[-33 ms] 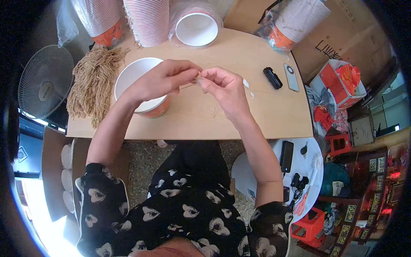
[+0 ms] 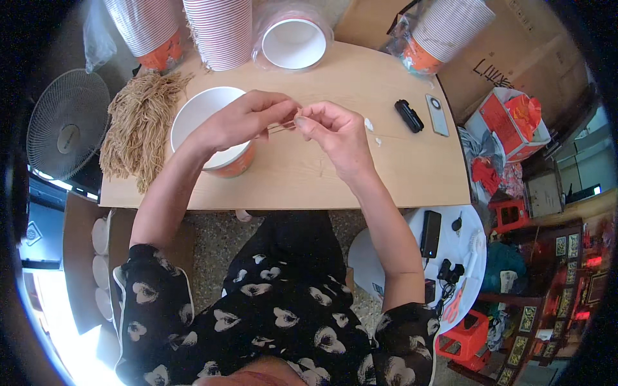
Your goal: Attaching a string handle to a paper cup.
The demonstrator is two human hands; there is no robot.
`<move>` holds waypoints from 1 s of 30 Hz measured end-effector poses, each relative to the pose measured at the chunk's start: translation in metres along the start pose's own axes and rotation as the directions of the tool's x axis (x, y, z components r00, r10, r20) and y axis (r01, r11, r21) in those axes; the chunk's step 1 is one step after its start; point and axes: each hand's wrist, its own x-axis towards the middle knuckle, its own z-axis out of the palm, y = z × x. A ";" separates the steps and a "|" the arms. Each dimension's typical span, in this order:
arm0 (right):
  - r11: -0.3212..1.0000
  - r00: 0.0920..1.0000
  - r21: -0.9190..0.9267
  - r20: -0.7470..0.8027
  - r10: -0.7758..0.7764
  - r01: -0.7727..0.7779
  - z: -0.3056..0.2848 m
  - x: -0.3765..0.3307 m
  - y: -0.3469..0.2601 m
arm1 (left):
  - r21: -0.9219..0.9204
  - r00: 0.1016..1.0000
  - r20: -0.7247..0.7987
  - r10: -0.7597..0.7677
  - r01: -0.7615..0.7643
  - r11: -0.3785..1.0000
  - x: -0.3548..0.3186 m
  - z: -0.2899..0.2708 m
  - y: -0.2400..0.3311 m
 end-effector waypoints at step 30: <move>0.998 0.998 -0.069 0.063 0.005 0.000 -0.027 -0.030 0.010 | -0.223 0.990 0.128 -0.060 0.088 0.971 0.005 0.009 -0.012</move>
